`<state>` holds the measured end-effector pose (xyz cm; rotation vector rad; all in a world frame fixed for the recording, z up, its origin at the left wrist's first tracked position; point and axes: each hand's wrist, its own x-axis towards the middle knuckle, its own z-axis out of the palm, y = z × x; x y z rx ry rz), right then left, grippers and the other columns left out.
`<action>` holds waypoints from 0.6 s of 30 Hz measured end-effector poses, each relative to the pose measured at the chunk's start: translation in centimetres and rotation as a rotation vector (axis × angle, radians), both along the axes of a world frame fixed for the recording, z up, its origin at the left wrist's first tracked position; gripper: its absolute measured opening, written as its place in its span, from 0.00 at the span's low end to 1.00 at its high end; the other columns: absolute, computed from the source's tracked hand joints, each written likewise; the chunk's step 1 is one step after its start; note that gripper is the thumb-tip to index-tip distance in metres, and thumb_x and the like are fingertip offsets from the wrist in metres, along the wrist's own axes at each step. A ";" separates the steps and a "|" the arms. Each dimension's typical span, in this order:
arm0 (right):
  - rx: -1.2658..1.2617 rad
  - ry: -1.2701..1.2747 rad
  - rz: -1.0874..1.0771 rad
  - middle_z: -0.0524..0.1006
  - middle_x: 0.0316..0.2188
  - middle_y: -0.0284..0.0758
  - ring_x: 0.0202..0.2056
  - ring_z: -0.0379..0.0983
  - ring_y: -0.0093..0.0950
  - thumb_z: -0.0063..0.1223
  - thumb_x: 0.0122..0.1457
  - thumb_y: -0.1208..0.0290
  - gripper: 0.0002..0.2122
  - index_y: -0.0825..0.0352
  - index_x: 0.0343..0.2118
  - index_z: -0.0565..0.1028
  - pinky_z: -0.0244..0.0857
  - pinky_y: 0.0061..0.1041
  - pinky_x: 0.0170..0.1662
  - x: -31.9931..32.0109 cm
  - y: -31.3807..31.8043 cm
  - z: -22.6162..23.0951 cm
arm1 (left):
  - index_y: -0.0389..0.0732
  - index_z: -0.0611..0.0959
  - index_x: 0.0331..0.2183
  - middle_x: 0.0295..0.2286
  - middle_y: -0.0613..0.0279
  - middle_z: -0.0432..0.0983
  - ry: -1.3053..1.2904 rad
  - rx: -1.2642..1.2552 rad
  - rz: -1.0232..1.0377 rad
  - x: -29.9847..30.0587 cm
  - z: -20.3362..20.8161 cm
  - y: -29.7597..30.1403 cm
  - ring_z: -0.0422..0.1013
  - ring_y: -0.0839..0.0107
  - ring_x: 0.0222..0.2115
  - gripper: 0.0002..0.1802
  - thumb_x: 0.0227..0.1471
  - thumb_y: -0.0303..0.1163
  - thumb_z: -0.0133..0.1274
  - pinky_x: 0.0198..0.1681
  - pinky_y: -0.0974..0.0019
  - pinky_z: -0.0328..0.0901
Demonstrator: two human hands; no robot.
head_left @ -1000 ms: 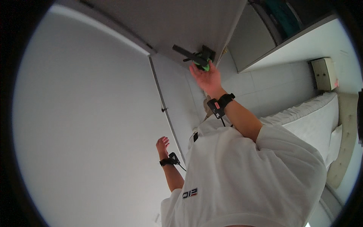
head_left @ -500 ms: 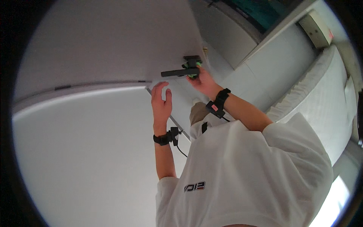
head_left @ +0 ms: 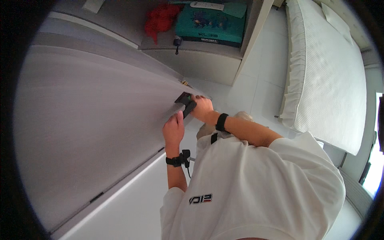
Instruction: The person wipes the surfaces of a closet, a door, a wall, and a headboard with a cloth.
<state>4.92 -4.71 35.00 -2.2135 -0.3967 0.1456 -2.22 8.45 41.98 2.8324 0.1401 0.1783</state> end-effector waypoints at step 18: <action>0.525 0.320 0.087 0.73 0.17 0.41 0.22 0.70 0.39 0.49 0.48 0.70 0.10 0.70 0.32 0.73 0.65 0.33 0.28 1.7 -1.8 -5.5 | 0.37 0.73 0.23 0.21 0.45 0.72 0.147 0.010 -0.157 0.8 0.1 -1.7 0.68 0.43 0.23 0.22 0.60 0.44 0.39 0.24 0.48 0.61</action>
